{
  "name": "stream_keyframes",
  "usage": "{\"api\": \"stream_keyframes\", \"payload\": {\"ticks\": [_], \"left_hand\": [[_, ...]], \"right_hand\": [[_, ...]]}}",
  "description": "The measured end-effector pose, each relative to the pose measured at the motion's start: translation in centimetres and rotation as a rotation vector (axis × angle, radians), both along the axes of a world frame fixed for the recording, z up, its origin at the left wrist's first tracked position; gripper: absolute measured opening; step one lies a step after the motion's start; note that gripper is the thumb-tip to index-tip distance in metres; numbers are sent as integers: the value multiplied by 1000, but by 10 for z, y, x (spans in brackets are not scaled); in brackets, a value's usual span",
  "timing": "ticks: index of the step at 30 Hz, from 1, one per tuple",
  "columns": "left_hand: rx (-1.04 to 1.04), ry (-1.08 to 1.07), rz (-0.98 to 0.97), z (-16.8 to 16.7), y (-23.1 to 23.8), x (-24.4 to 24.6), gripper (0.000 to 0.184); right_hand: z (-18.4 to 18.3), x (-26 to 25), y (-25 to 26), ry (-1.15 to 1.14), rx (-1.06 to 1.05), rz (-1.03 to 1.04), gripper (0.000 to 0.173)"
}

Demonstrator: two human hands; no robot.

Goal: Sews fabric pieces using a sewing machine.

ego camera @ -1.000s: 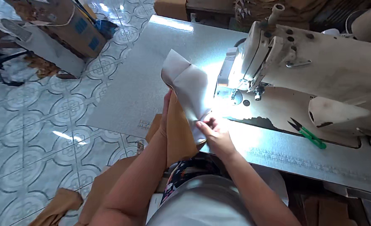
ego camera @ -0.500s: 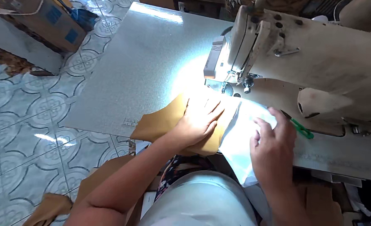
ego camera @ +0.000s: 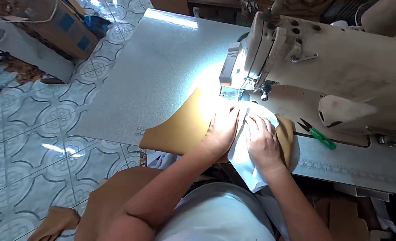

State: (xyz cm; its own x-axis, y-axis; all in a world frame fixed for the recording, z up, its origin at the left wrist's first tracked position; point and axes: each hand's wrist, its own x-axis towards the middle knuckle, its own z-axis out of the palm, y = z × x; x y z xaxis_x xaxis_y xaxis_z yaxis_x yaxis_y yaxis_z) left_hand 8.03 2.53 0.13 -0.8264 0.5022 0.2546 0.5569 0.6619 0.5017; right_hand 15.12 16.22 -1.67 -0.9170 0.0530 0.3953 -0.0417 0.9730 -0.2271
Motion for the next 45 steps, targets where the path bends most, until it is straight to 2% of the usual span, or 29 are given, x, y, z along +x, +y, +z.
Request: {"api": "stream_keyframes", "payload": {"ticks": [3, 6, 8, 12, 15, 17, 20, 24, 26, 30, 36, 41, 45], "left_hand": [[-199, -5, -47, -5, 2, 0, 47], [-389, -11, -108, -3, -7, -3, 57], [-446, -22, -115, -1, -8, -3, 61], [-451, -37, -109, -1, -7, -2, 60], [-448, -63, -91, -1, -9, -1, 61], [-395, 19, -66, -4, -13, 5, 58], [-240, 197, -70, -10, -20, 18, 38], [-100, 64, -89, 2, -21, 29, 17], [-90, -18, -63, 9, -19, 26, 12], [-134, -175, -28, 21, -15, 15, 17], [-158, -186, 28, 22, -5, 11, 23], [-146, -89, 26, 16, -2, 12, 35], [-218, -76, 44, 18, 2, 12, 37]], "right_hand": [[5, 6, 5, -56, 25, -16, 32], [24, 5, 14, -215, -72, 1, 39], [39, -3, 16, -231, -117, 41, 40], [48, -37, 20, -61, -223, 256, 20], [30, -59, 33, -20, -217, 423, 16], [29, -65, 41, -28, -164, 495, 16], [28, -72, 47, -30, -110, 563, 16], [33, -77, 51, -80, -108, 614, 17], [36, -81, 53, -133, -108, 619, 21], [42, -86, 55, -218, -64, 640, 22], [51, -90, 57, -325, -51, 658, 23], [41, -92, 60, -213, -24, 702, 18], [35, -95, 60, -140, -3, 711, 18]]}}
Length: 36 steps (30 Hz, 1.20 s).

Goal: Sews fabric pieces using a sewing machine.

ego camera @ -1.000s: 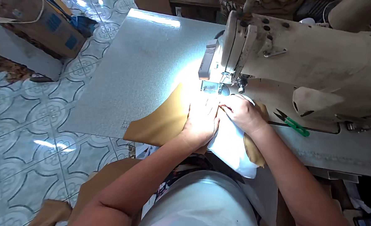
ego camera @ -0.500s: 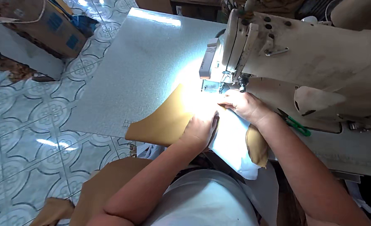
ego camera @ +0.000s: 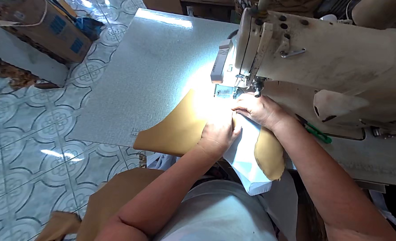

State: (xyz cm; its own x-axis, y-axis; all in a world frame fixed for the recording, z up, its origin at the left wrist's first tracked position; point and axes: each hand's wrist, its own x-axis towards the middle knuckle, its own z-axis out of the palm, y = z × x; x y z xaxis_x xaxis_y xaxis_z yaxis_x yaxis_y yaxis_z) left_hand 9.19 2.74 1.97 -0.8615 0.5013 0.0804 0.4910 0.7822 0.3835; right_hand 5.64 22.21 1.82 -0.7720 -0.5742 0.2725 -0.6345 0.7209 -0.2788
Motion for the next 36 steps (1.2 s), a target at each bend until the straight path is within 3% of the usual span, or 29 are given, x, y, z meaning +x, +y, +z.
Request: {"api": "stream_keyframes", "payload": {"ticks": [8, 13, 19, 22, 24, 26, 29, 36], "left_hand": [[-148, -149, 37, 18, 7, -5, 19], [-265, -215, -16, 27, 3, 8, 33], [-223, -57, -237, 21, -10, 6, 18], [-99, 165, -408, 9, -19, -18, 16], [107, 254, -502, -14, -25, -36, 18], [205, 243, -515, -26, -32, -40, 21], [231, 253, -425, -28, -37, -26, 20], [155, 229, -301, -32, -37, -15, 33]], "right_hand": [[1, -3, -3, 33, 24, -12, 16], [-6, -3, -2, 158, 62, -3, 15], [-10, 7, -2, 329, 130, 40, 24], [-12, 11, -3, 359, 135, 25, 23], [-10, 19, -12, 314, 106, -59, 20], [-1, 40, -33, 124, 93, -254, 21], [7, 69, -67, -84, 100, -502, 30], [4, 63, -67, -118, 113, -667, 43]]}}
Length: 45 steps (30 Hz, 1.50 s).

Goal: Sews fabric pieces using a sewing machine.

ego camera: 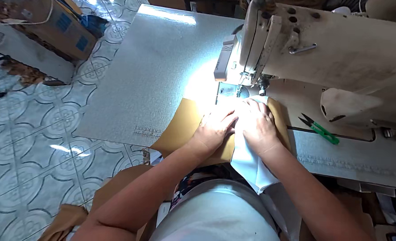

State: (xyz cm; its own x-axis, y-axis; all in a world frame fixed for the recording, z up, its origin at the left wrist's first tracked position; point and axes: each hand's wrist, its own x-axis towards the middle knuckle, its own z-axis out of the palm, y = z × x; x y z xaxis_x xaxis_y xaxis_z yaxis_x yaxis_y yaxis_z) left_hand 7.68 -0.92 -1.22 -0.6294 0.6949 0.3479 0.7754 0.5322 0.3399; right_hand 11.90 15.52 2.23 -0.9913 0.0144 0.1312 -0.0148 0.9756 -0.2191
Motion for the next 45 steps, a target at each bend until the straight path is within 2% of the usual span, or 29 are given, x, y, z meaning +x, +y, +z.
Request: {"api": "stream_keyframes", "payload": {"ticks": [3, 8, 11, 22, 26, 29, 31, 33, 37, 41, 45], "left_hand": [[-18, -9, -1, 1, 3, -4, 37], [18, -27, -6, 1, 13, -17, 38], [-29, -68, 3, 7, 17, -24, 43], [-42, -49, -22, 8, 22, -41, 39], [-56, -27, -38, 7, 21, -45, 37], [-49, -10, -61, 7, 19, -51, 36], [-25, 10, -77, 6, 19, -52, 35], [-23, 10, -98, 6, 17, -52, 36], [-1, -31, -104, 3, 4, -40, 37], [-26, -90, -113, 7, -4, -35, 38], [-34, -48, -214, 8, -14, -23, 38]], "right_hand": [[-1, -6, 4, -4, 27, 0, 47], [-4, -19, 13, 5, 49, 5, 47], [-11, -32, 18, 7, 85, -5, 46], [-11, -43, 21, -34, 115, -40, 42], [-5, -42, 26, -51, 37, -10, 40], [-1, -28, 24, 43, -60, 38, 36], [-3, -11, 15, 190, -117, 68, 26], [-11, 3, 9, 221, -146, 74, 18], [-33, 13, 13, 316, -143, 124, 20], [-35, 14, 17, 336, -195, 174, 21], [-37, 21, 27, 376, -181, 345, 21]]}}
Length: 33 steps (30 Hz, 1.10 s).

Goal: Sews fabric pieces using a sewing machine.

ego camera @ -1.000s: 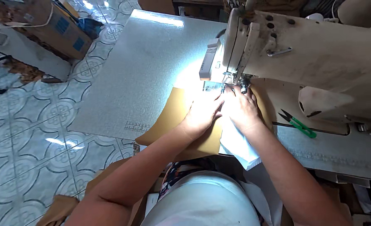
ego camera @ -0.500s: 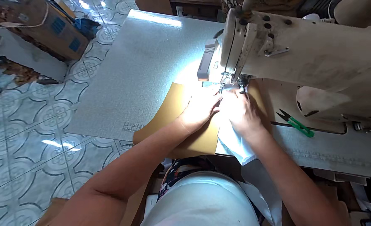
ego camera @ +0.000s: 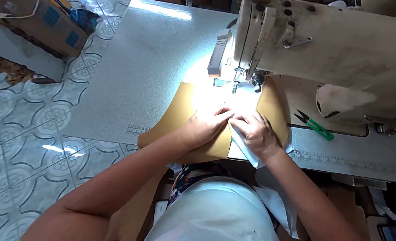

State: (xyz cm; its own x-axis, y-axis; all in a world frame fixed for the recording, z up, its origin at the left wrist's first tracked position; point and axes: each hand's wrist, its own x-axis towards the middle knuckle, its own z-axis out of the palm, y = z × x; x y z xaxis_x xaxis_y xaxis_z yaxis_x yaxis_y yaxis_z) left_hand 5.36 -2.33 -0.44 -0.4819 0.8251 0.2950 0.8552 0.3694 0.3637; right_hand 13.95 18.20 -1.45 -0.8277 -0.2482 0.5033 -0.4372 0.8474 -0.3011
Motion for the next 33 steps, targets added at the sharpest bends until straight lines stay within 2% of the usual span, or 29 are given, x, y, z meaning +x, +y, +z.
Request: {"api": "stream_keyframes", "payload": {"ticks": [3, 6, 10, 15, 23, 28, 33], "left_hand": [[-30, -28, -83, 0, -13, 17, 38], [-81, -36, -138, -3, -25, 25, 43], [-68, -15, -170, -6, -27, 14, 46], [-47, 35, -196, -6, -18, -17, 48], [-41, 35, -231, -5, 3, -68, 50], [26, 108, -277, -4, 11, -99, 40], [-80, 75, -148, -1, 15, -116, 41]], "right_hand": [[10, 23, 6, -141, 5, 123, 27], [27, 56, -3, -310, 93, 74, 29], [27, 72, -20, -226, 212, -75, 20], [25, 54, -23, -157, 268, -161, 21], [26, 14, -4, -178, 329, -167, 19], [29, -15, 5, -183, 303, -174, 23], [30, -40, 16, -188, 330, -238, 35]]}}
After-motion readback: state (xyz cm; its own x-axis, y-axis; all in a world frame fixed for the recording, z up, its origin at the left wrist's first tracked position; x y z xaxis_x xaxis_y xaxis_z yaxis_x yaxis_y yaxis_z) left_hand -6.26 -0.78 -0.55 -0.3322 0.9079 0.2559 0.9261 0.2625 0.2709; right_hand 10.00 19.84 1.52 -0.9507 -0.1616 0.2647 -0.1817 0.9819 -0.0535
